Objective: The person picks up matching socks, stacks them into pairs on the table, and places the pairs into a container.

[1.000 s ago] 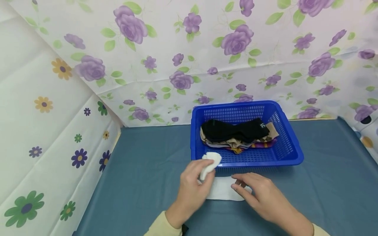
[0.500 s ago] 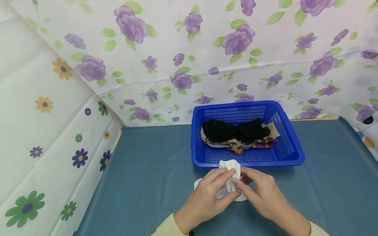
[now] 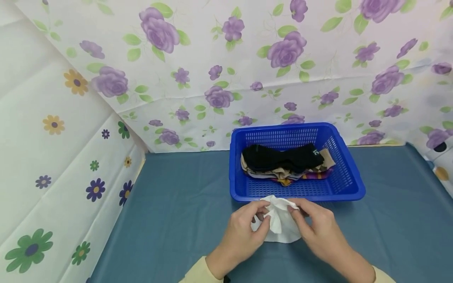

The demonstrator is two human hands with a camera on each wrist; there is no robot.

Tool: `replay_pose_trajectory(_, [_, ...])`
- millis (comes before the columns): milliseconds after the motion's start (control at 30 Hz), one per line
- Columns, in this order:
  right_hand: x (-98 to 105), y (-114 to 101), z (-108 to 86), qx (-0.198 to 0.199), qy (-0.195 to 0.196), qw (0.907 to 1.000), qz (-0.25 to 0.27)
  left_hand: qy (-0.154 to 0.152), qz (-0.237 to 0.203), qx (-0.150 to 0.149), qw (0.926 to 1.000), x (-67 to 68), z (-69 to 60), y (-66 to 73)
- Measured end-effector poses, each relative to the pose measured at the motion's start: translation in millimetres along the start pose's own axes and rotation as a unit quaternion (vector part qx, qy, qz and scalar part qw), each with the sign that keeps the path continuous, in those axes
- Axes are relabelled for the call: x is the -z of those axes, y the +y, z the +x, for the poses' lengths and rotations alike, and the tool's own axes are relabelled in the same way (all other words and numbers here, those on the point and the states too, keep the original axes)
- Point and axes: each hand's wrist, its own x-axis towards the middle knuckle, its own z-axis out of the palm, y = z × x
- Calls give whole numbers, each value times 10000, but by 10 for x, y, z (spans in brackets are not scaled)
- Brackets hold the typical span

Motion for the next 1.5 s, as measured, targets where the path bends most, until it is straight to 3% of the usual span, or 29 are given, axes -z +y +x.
replay_pose_trajectory(167, [9,-8,19,164,68,9997,163,29,96,325,9994,22,24,8])
replay_pose_trajectory(433, [33,-58,57,473,-53,9985,257,-332,160,653,9972,53,117,94])
replay_pose_trajectory(533, [38,-70,69,645,-36,9975,299,-614,-241,640,9958,34,157,102])
replay_pose_trajectory(733, [55,-85,97,646,192,9973,278,-1025,-1137,630,9862,-25,183,64])
replay_pose_trajectory(833, [82,-82,128,685,480,9961,274,-1021,-1222,748,9844,-24,198,12])
replay_pose_trajectory(1033, [169,-51,214,744,1304,9883,261,-1163,-1629,1247,9718,48,272,-93])
replay_pose_trajectory(1133, [209,-36,252,646,1540,9855,307,-1159,-1669,1360,9697,106,302,-137])
replay_pose_trajectory(1367, [274,-5,252,351,1546,9866,383,-761,-1558,1533,9728,210,331,-228])
replay_pose_trajectory(1500, [287,25,239,291,1502,9876,357,-709,-1675,1923,9643,348,390,-138])
